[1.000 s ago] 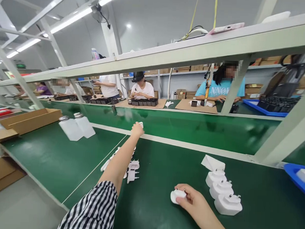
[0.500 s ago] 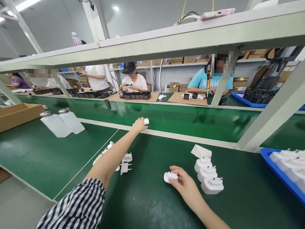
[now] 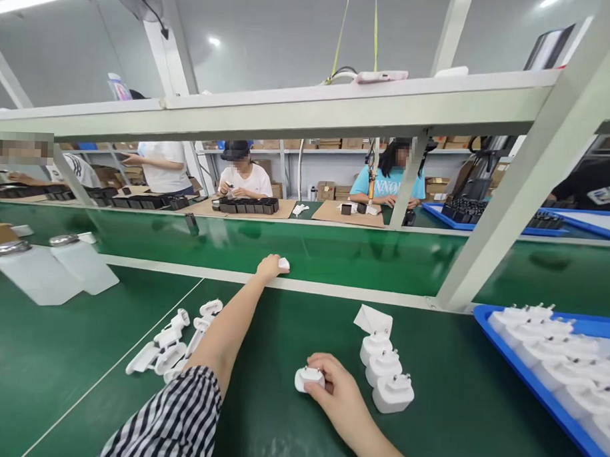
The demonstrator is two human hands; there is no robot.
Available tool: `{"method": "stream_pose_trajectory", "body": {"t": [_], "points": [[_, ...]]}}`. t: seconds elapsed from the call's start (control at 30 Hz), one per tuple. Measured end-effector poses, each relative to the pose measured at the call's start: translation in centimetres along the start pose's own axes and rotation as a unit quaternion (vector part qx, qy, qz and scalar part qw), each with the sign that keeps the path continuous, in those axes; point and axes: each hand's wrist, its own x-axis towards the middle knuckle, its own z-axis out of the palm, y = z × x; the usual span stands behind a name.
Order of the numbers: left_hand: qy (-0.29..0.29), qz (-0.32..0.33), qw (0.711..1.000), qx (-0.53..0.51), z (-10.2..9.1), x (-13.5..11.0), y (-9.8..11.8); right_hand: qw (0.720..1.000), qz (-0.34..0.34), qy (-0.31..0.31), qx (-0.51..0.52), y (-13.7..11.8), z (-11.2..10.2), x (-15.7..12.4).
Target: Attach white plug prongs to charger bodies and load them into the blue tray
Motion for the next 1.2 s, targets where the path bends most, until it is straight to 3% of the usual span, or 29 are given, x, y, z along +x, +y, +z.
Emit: {"method": "stream_pose_trajectory", "body": {"t": [0.1, 0.17, 0.27, 0.33, 0.47, 0.6, 0.87, 1.07, 1.2], "points": [[-0.043, 0.015, 0.997, -0.07, 0.1, -2.4, 1.6, 0.999, -0.011, 0.034, -0.007, -0.5, -0.4, 0.1], [-0.076, 0.018, 0.986, -0.144, 0.5, -5.6, 2.3, 0.997, -0.027, 0.073, -0.019, -0.9, -0.8, 0.1], [-0.138, 0.046, 0.932, -0.332, 1.4, -12.1, 2.2, 0.99, -0.056, 0.124, -0.02, -1.3, -1.4, 0.1], [-0.159, 0.085, 0.898, -0.402, 2.0, -16.5, 1.4, 0.986, -0.075, 0.146, -0.031, -1.5, -1.6, 0.1], [-0.145, 0.181, 0.928, -0.293, 2.5, -22.0, 0.3, 0.981, -0.096, 0.131, -0.103, -1.8, -1.8, -0.3], [-0.119, 0.194, 0.95, -0.214, 2.4, -23.0, 0.7, 0.976, -0.098, 0.06, -0.185, -2.4, -1.5, -1.0], [-0.097, 0.207, 0.953, -0.196, 1.9, -22.8, 0.7, 0.946, -0.113, 0.001, -0.304, -3.4, -1.3, -1.6], [-0.094, 0.208, 0.961, -0.156, 1.7, -23.2, 0.7, 0.938, -0.055, -0.03, -0.342, -3.9, -1.7, -1.6], [-0.12, 0.246, 0.96, -0.062, 0.6, -23.0, 1.1, 0.919, -0.017, -0.054, -0.39, -4.8, -1.8, -0.9]]}}
